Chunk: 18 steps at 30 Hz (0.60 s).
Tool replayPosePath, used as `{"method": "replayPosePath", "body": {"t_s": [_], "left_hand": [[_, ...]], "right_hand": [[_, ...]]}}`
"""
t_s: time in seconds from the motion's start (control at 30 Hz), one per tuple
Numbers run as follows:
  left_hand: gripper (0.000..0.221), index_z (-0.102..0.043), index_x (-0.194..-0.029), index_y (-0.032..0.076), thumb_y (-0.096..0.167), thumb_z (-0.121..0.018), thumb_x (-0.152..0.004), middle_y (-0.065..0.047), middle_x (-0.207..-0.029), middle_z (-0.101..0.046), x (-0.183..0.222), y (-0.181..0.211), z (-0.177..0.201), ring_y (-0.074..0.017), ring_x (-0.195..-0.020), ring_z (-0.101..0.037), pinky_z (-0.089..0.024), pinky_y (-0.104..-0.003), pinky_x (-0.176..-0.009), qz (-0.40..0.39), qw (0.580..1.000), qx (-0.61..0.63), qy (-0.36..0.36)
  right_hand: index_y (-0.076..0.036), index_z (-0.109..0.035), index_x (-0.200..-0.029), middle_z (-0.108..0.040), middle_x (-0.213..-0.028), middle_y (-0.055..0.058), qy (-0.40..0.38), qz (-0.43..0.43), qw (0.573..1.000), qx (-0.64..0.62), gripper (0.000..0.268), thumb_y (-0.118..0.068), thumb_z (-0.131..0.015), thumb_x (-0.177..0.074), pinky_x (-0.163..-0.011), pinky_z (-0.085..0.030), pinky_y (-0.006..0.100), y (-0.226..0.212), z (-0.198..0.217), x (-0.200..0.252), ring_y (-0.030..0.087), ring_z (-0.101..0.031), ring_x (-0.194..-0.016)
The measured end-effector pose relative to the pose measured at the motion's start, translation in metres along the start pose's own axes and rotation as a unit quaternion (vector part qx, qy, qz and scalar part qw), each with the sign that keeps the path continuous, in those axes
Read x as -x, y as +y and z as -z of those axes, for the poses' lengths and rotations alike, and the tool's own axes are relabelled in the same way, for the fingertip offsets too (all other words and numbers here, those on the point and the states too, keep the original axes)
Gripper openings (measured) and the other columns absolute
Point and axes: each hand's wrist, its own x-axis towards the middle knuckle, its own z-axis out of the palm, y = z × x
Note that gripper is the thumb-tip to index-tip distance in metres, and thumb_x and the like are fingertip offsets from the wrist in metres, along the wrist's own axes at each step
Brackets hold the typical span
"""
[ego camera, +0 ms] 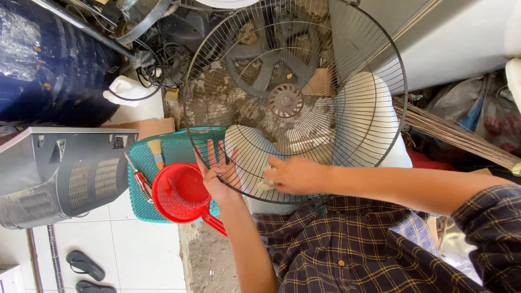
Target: Cleaning a metal fan grill using a cloth to remove dust and dirt.
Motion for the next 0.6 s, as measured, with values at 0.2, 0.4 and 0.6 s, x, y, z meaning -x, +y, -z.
{"method": "replayPosePath", "body": {"t_s": [0.2,0.4,0.6], "left_hand": [[0.108,-0.033,-0.162,0.02,-0.024,-0.033,-0.063,-0.023,-0.155,-0.046,0.009,-0.003,-0.002,-0.0487,-0.146,-0.037,-0.032,-0.083,-0.112,-0.002,1.0,-0.016,0.005],[0.108,-0.032,-0.162,0.02,-0.024,-0.033,-0.064,-0.021,-0.157,-0.045,0.013,-0.004,-0.011,-0.0471,-0.144,-0.039,-0.034,-0.081,-0.113,-0.006,1.0,-0.017,0.021],[0.109,-0.034,-0.16,0.022,-0.024,-0.032,-0.061,-0.019,-0.157,-0.046,0.024,-0.012,0.003,-0.046,-0.145,-0.039,-0.037,-0.081,-0.112,0.001,0.998,-0.047,0.03]], "right_hand": [[-0.011,-0.055,-0.119,-0.055,-0.112,0.015,0.008,-0.089,0.993,0.083,0.017,-0.016,-0.054,-0.103,-0.051,-0.059,0.032,0.059,0.023,-0.016,0.021,-0.071,-0.066],[-0.011,-0.057,-0.119,-0.057,-0.107,0.017,0.033,0.048,0.998,-0.004,0.019,-0.013,-0.055,-0.1,-0.048,-0.059,0.029,-0.021,0.015,0.001,0.019,-0.07,-0.059],[-0.01,-0.056,-0.109,-0.055,-0.104,0.01,0.129,0.047,0.983,0.122,0.021,-0.019,-0.067,-0.094,-0.046,-0.057,0.035,0.04,-0.013,-0.03,0.022,-0.07,-0.06]]}}
